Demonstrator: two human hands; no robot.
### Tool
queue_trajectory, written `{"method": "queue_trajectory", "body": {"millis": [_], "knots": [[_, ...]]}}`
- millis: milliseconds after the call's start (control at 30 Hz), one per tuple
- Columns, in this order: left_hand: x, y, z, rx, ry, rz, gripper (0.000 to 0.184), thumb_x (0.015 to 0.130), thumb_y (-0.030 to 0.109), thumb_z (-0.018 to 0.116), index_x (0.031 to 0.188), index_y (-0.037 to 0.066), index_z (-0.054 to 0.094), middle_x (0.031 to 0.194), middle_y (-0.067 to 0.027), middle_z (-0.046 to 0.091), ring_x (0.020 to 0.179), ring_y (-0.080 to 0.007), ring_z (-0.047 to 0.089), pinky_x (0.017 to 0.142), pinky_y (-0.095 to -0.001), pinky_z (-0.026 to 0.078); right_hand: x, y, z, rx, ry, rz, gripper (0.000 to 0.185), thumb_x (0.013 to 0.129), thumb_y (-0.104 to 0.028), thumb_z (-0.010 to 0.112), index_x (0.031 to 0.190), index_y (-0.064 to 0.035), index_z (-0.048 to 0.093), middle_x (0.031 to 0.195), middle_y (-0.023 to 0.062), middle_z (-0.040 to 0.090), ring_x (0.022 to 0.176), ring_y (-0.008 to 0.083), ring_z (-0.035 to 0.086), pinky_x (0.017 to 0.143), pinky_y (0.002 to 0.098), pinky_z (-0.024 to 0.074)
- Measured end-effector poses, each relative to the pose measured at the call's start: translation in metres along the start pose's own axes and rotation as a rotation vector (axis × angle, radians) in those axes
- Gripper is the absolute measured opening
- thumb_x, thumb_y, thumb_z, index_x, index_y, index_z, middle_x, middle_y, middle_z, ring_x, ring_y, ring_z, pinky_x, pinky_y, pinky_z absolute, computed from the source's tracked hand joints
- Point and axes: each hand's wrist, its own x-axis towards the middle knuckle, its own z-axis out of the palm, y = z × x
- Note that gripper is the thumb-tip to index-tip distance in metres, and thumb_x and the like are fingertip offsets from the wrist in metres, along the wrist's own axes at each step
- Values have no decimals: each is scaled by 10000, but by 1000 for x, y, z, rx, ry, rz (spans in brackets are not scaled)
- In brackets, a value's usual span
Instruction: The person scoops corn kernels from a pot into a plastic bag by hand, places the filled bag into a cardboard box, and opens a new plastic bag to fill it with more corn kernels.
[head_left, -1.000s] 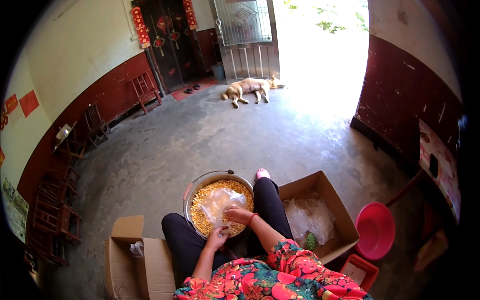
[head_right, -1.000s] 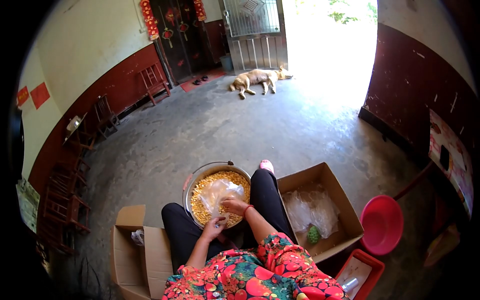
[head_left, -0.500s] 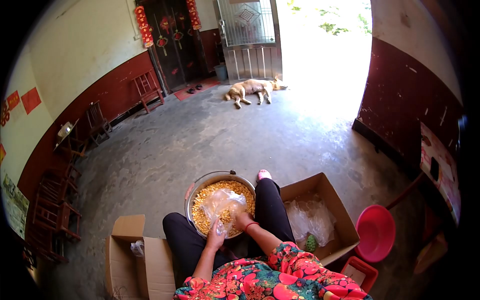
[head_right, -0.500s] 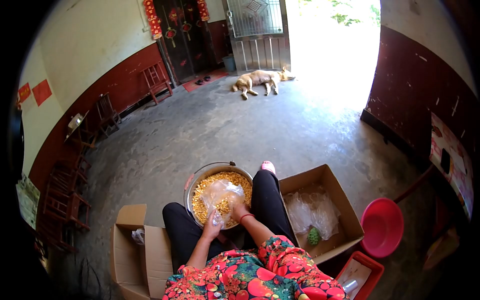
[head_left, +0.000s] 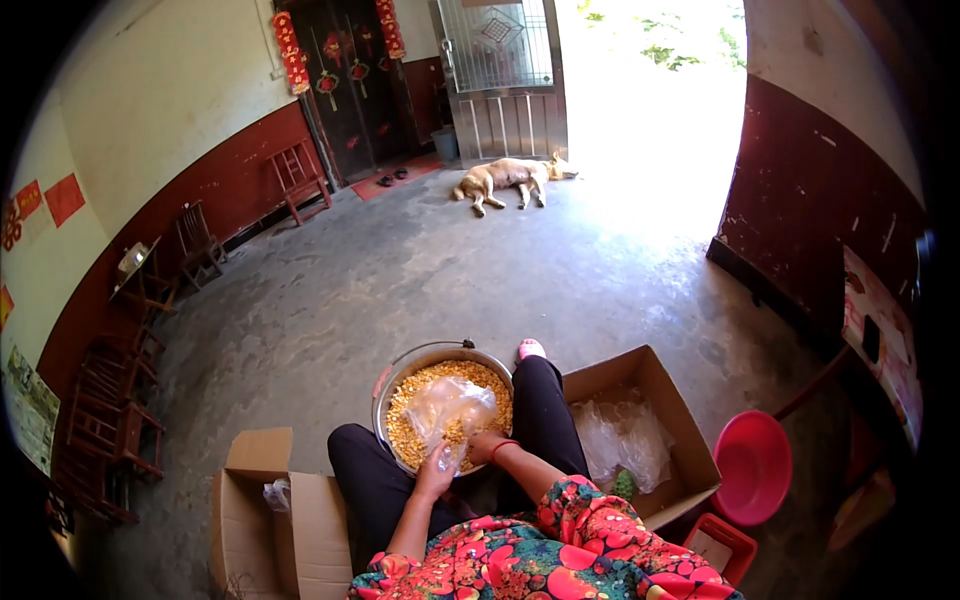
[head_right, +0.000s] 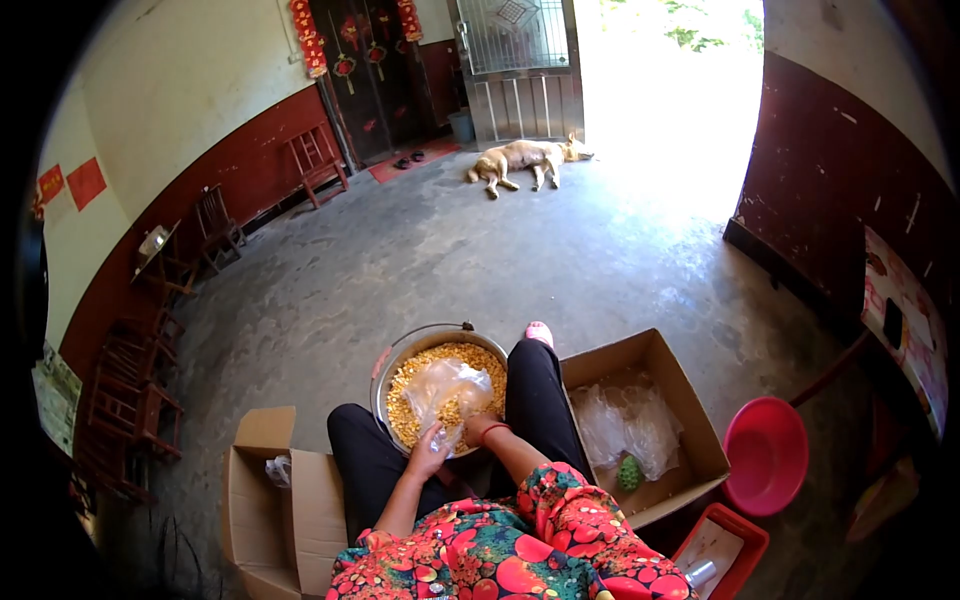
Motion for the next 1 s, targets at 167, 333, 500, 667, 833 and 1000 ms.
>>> {"method": "queue_trajectory", "body": {"millis": [167,333,500,667,833,1000], "knots": [[-1,10,-3,-16,-26,-64,530,660,135,594,1158,49,435,1020,-188,548,960,-295,533,820,-343,420,22,12,22,28,65,-39,296,696,-229,497,907,-59,616,884,149,604,856,295,576,735,382,453],[-1,0,1,-37,-2,-55,539,659,137,598,1164,53,429,1018,-185,551,959,-293,534,818,-342,421,41,28,27,176,336,-151,221,727,-176,498,851,-35,613,763,133,618,656,262,596,589,348,474],[0,0,2,-7,10,-36,531,668,143,605,1161,45,431,1027,-185,546,971,-290,528,822,-338,418,24,31,-3,1353,-45,53,141,768,-171,540,834,-50,570,645,62,549,446,119,479,390,210,372],[-1,5,1,-63,6,-59,495,678,142,607,1138,43,454,999,-176,560,954,-279,538,811,-338,421,4,17,-15,1659,-144,127,225,754,-191,587,902,-25,551,800,112,573,641,189,576,541,273,480],[0,21,-5,-8,-31,-57,467,673,129,602,1114,40,476,966,-164,572,922,-272,550,795,-338,427,25,30,8,1138,214,-551,407,687,-234,673,982,10,538,992,149,540,909,258,531,789,325,441],[-1,14,-3,-63,-56,-105,467,649,93,582,1102,40,483,954,-151,577,915,-278,550,796,-332,427,7,0,-8,1415,23,-394,379,774,-131,532,1130,-24,458,986,48,503,904,121,458,800,226,368]]}}
